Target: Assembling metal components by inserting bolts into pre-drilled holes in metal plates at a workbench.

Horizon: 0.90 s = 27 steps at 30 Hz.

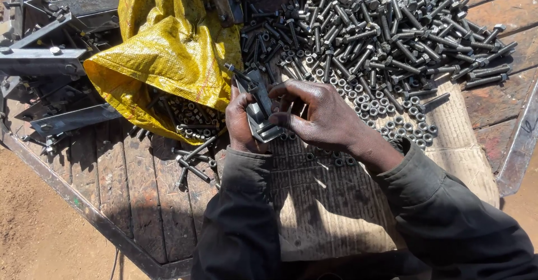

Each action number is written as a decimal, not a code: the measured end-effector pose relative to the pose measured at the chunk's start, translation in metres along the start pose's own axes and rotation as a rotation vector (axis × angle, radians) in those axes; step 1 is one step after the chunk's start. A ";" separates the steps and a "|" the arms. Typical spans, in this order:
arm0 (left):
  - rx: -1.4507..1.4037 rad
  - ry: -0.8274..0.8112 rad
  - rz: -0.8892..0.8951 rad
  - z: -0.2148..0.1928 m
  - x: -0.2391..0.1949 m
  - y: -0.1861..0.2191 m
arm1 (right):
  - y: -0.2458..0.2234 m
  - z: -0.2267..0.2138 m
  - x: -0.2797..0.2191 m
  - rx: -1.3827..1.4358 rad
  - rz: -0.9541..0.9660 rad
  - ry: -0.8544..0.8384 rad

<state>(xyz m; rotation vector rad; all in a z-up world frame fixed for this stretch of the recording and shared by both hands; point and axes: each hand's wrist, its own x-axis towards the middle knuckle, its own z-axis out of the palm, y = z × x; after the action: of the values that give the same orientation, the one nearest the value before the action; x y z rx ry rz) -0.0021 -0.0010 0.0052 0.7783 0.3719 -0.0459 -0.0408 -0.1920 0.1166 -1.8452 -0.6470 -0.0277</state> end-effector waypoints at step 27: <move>0.395 0.027 0.213 0.039 -0.145 0.067 | 0.042 0.000 -0.005 -0.251 0.096 0.027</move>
<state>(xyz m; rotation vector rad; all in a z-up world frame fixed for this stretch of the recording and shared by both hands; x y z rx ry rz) -0.1139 0.0057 0.1257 1.2064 0.3066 0.0945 -0.0263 -0.2037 0.0788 -2.1122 -0.5549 -0.0724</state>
